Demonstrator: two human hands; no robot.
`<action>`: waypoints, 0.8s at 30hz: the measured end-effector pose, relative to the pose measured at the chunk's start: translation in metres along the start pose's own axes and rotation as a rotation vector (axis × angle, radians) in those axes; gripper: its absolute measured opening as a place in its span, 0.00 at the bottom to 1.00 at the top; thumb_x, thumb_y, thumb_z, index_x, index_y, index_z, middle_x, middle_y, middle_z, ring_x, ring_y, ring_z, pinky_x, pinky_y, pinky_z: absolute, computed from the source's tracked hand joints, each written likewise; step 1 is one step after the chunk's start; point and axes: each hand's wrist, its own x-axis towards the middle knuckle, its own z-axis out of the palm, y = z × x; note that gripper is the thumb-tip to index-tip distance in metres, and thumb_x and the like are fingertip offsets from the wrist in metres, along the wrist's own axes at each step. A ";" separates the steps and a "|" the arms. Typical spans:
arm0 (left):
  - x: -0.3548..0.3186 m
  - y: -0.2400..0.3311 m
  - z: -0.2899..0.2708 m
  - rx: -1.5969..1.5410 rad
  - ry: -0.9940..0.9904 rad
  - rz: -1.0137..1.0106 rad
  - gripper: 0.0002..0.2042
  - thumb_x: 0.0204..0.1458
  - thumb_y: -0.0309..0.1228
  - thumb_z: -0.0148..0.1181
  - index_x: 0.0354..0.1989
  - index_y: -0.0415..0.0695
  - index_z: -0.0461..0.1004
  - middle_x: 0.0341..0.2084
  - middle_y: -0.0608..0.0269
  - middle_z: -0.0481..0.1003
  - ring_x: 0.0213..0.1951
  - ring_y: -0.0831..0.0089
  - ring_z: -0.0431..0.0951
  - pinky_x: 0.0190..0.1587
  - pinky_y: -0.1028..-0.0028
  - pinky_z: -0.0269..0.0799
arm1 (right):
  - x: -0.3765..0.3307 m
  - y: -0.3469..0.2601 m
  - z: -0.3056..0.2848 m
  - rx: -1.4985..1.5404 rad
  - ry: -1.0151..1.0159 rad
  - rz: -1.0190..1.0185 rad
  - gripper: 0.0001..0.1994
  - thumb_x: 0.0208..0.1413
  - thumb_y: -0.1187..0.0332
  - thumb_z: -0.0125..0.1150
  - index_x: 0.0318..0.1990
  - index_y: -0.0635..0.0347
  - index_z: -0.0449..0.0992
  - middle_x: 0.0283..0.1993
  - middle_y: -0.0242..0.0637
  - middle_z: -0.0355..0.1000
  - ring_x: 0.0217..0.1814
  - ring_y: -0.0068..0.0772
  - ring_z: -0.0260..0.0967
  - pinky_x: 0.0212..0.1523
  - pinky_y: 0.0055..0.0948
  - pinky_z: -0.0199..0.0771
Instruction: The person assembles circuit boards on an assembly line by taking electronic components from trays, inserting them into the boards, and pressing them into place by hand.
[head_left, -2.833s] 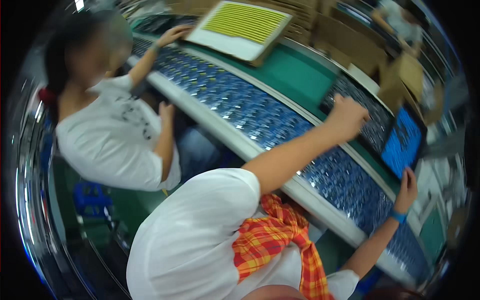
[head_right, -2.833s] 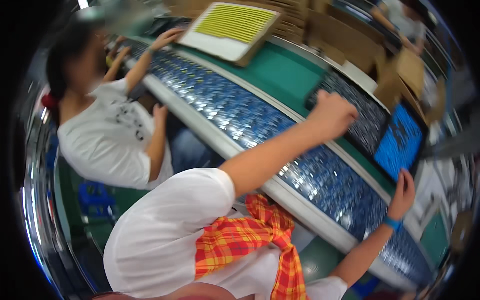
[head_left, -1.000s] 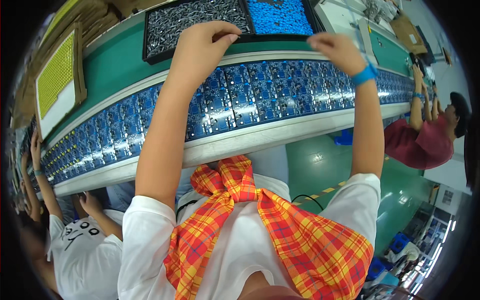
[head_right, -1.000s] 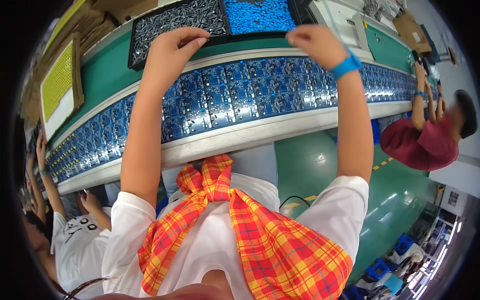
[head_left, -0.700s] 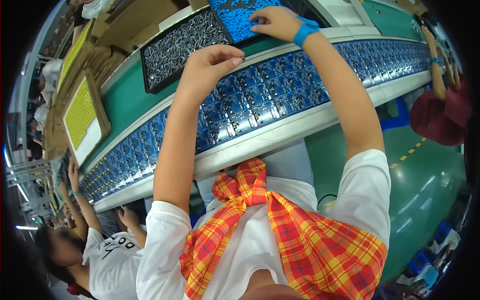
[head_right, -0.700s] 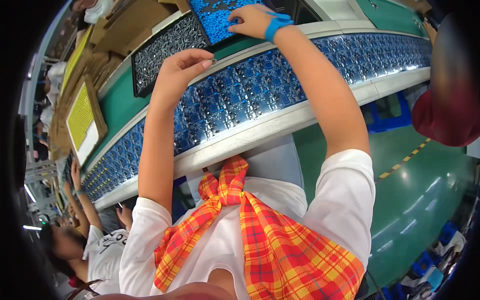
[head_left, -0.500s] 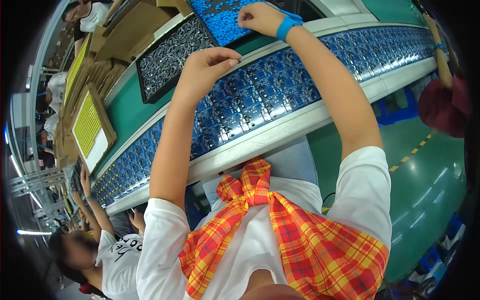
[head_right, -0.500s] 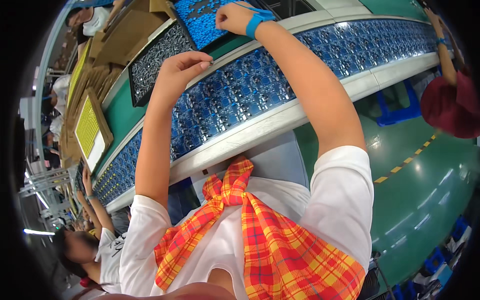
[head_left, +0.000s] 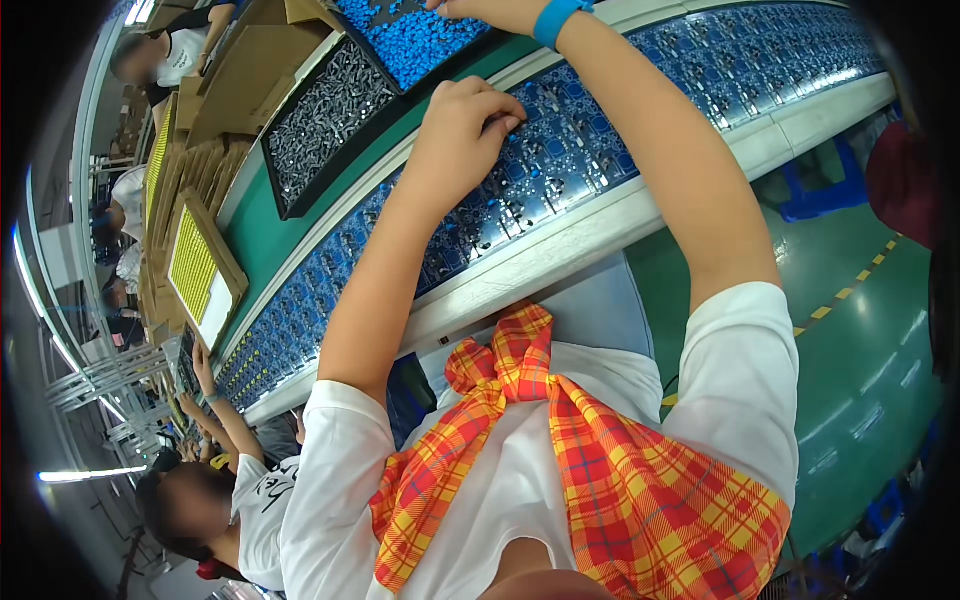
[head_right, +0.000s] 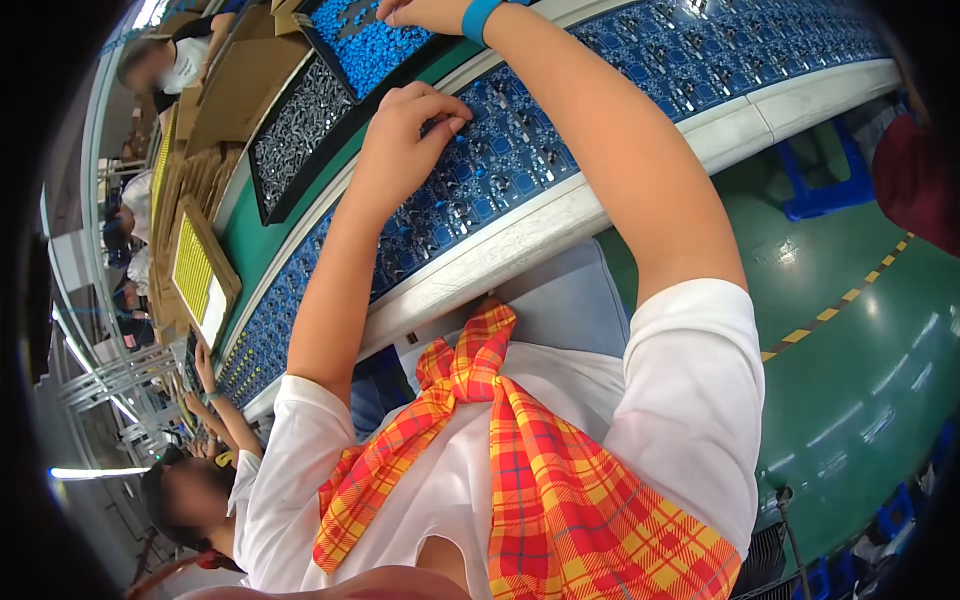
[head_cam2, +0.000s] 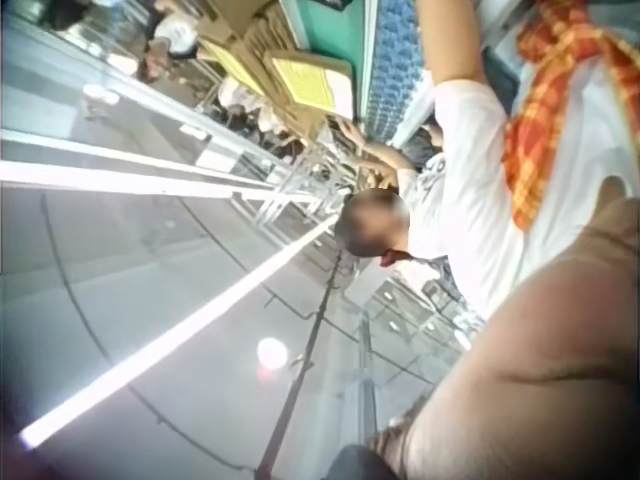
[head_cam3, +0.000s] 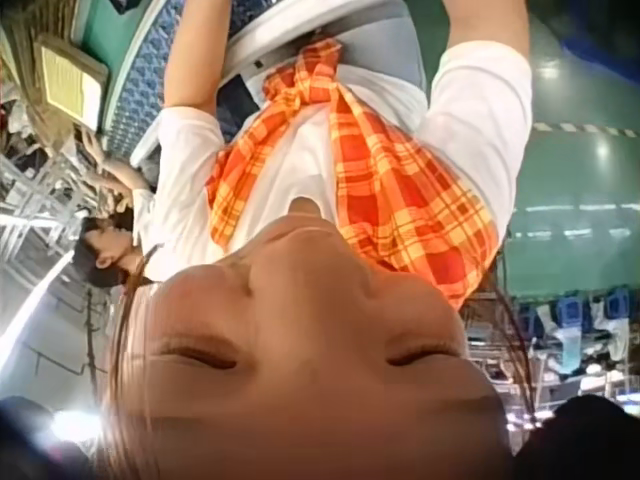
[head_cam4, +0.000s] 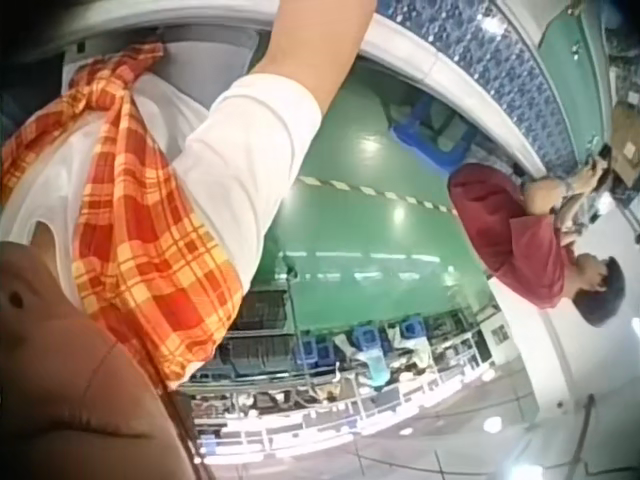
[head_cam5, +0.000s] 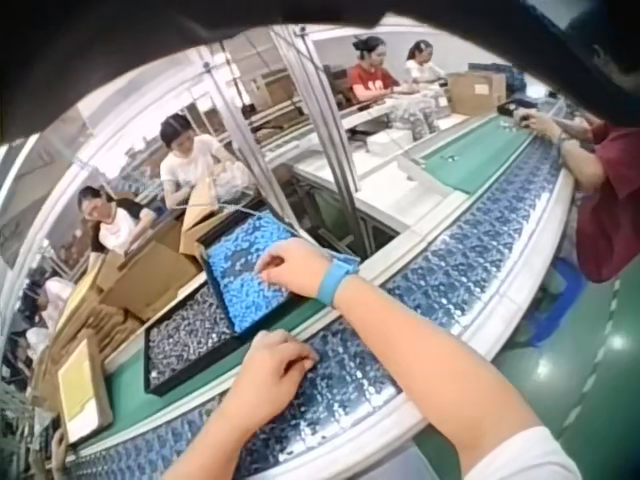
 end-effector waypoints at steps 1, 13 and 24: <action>-0.002 0.000 0.000 0.001 0.002 -0.007 0.04 0.49 0.24 0.63 0.33 0.44 0.83 0.30 0.58 0.75 0.39 0.56 0.71 0.45 0.61 0.68 | -0.002 -0.005 0.001 0.035 -0.011 0.025 0.09 0.53 0.69 0.66 0.40 0.63 0.82 0.32 0.40 0.80 0.32 0.31 0.76 0.33 0.32 0.77; -0.004 -0.004 0.006 0.129 0.071 0.127 0.05 0.51 0.24 0.61 0.33 0.46 0.83 0.32 0.61 0.75 0.41 0.59 0.72 0.48 0.63 0.66 | 0.001 0.005 0.004 0.073 0.046 -0.013 0.09 0.56 0.71 0.64 0.41 0.66 0.81 0.37 0.40 0.80 0.37 0.30 0.77 0.39 0.30 0.76; -0.010 0.005 0.008 0.356 0.096 0.186 0.07 0.50 0.27 0.61 0.35 0.48 0.83 0.33 0.63 0.77 0.42 0.60 0.75 0.50 0.61 0.67 | -0.013 -0.015 0.004 0.270 0.165 -0.015 0.07 0.57 0.73 0.64 0.41 0.65 0.80 0.33 0.33 0.77 0.36 0.23 0.73 0.37 0.27 0.74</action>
